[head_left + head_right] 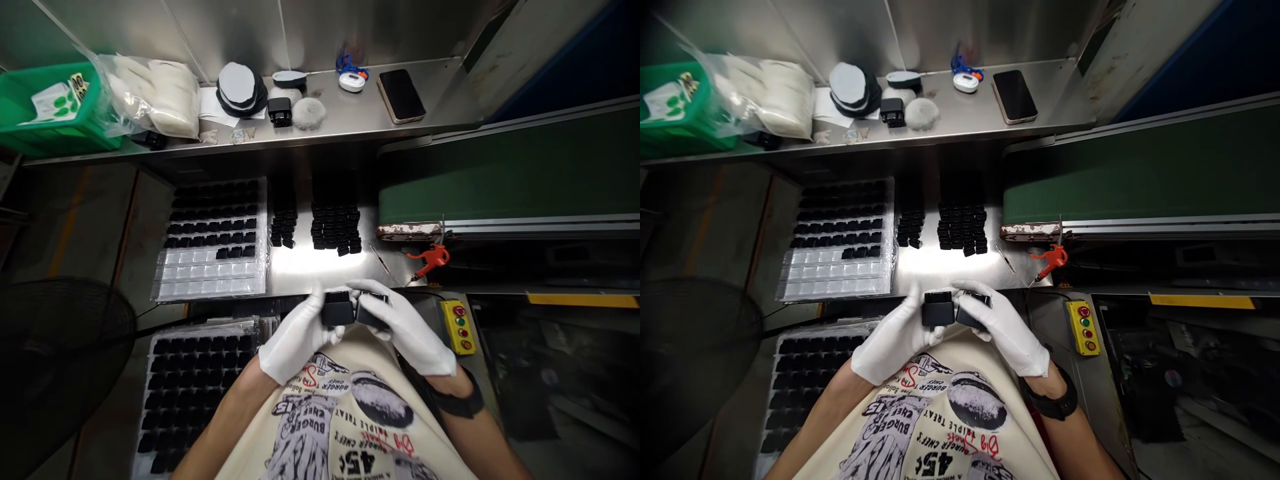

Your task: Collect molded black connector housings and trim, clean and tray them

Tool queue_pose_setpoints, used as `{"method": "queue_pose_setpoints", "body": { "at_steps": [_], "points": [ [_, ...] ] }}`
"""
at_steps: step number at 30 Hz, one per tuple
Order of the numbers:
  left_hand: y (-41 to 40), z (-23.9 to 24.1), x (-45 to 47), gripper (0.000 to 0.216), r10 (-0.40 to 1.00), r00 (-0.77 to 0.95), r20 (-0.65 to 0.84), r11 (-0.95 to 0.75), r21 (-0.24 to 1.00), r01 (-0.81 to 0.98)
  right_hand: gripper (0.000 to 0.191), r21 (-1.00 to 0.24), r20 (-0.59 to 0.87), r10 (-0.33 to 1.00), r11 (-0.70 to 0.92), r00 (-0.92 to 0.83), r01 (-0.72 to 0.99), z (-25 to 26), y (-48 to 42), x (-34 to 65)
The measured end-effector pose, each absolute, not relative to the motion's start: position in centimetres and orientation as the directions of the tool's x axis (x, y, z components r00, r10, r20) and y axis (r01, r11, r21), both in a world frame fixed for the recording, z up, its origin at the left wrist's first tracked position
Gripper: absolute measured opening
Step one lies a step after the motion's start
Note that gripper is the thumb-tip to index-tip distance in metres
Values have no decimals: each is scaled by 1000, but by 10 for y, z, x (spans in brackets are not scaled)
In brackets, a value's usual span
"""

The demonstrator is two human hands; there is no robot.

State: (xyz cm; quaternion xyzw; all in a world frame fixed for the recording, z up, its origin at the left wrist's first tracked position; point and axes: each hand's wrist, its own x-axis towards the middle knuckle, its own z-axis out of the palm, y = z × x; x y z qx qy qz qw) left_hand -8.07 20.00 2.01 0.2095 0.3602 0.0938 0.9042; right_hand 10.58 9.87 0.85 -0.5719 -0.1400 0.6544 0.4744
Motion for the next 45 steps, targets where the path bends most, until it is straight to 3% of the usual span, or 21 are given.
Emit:
{"method": "queue_pose_setpoints", "body": {
  "at_steps": [4,6,13,17,20,23,26,29,34,39,45],
  "points": [
    [201,24,-81,39,359,689,-629,796,593,126,47,-711,-563,825,-451,53,-540,10,98,104],
    [199,24,-81,35,363,699,-617,792,599,118,44,-663,-569,822,-447,16,-600,11,98,106],
    [197,22,-78,34,413,629,-659,876,477,-76,37,-523,-617,787,-407,4,-749,16,97,113],
    [197,23,-80,28,380,673,-634,883,466,-60,30,-556,-604,797,-404,20,-727,17,98,110],
    [197,24,-82,23,301,742,-599,931,353,-93,25,-577,-576,818,-408,-2,-708,17,99,106],
    [199,26,-80,25,219,779,-587,974,177,-141,33,-560,-579,815,-416,-20,-716,15,101,102],
    [203,28,-77,36,168,779,-604,986,94,-140,56,-497,-594,803,-401,-35,-769,14,104,100],
    [206,29,-75,40,144,780,-609,989,60,-136,66,-474,-610,791,-407,-42,-781,16,107,101],
    [208,30,-72,47,156,773,-615,986,48,-161,29,-601,-605,795,-427,36,-676,25,108,100],
    [206,29,-69,44,189,763,-619,978,50,-201,18,-580,-616,787,-429,29,-692,27,109,95],
    [205,27,-69,40,184,785,-591,975,11,-220,49,-449,-621,783,-397,-40,-800,26,111,93]
  ]
}}
